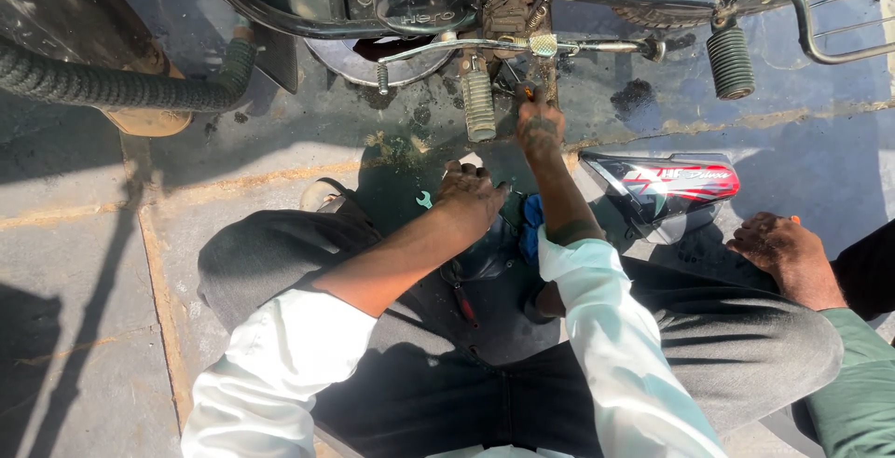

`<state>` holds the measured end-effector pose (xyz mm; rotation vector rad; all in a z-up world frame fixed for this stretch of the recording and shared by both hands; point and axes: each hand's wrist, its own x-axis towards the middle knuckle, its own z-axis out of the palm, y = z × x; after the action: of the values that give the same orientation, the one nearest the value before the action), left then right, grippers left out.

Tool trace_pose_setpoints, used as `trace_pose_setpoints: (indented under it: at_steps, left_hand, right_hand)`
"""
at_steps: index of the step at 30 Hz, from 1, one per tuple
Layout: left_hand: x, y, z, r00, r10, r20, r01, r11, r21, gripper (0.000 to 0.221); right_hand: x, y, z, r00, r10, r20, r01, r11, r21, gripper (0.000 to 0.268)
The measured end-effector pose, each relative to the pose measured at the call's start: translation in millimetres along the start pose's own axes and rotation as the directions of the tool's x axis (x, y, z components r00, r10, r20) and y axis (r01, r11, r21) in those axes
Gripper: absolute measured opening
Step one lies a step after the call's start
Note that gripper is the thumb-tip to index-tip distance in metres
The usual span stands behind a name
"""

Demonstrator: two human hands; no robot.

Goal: Cleaning and repairing a motorcycle drive chain.

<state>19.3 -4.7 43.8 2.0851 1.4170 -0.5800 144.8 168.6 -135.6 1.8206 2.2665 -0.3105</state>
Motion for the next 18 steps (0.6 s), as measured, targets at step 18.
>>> trace_pose_setpoints:
  at_steps: [18]
  left_hand:
    - [-4.3,-2.6,8.8,0.999,-0.031,-0.042,0.029,0.998,-0.049,0.049]
  right_hand:
    - [-30.6,20.5,49.8,0.979,0.117,-0.168,-0.046,0.925,0.376,0.032]
